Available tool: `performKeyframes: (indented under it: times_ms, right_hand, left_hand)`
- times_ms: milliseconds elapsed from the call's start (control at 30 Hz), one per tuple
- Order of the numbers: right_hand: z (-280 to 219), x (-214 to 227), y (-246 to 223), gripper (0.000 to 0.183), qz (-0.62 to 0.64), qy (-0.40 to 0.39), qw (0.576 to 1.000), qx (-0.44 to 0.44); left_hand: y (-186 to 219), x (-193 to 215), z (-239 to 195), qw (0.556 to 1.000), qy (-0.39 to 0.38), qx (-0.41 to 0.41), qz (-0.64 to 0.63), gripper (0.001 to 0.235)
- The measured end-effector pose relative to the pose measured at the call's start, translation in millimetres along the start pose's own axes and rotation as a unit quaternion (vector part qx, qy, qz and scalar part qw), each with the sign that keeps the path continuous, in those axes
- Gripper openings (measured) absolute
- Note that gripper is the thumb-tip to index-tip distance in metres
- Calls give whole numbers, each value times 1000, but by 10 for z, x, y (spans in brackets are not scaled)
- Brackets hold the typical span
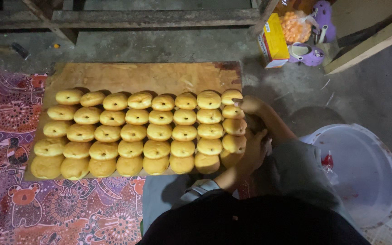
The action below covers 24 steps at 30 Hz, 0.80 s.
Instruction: The person sits on the floor and uses a piping bag to fill rows of small round buns with a red filling. The buns are arranged on a wooden board. The person moves systematically across the buns, filling each one before moving to the next.
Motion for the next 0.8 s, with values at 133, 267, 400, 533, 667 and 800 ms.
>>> performKeyframes:
  times_ms: [133, 267, 400, 533, 667, 800]
  right_hand:
    - [36, -17, 95, 48, 14, 6, 1000, -3]
    - [-60, 7, 116, 49, 54, 8, 998, 25]
    - [-492, 111, -36, 64, 104, 33, 994, -20]
    - [-1458, -99, -399, 44, 495, 16, 868, 45]
    - [-2349, -562, -993, 35, 686, 43, 685, 240]
    - [-2809, -1194, -1435, 27, 775, 132, 614, 77]
  left_hand:
    - [99, 38, -27, 997, 11, -12, 77, 25]
    - [143, 4, -3, 998, -3, 38, 42, 21]
    - [-10, -71, 12, 752, 122, 173, -624, 33]
    - [-134, 27, -306, 994, 92, -11, -58, 69]
    - [-283, 266, -761, 979, -88, -114, -142, 75]
    - [-324, 159, -1410, 841, -166, 230, -461, 74]
Point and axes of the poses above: each hand's wrist, its own z-axis towards the middle knuckle, its own x-axis out of the back of the hand, y = z × x, the point moved 1 cm from there along z, towards the middle knuckle, and after that the axes turned 9 degrees about -y, right-handed, at the moved point
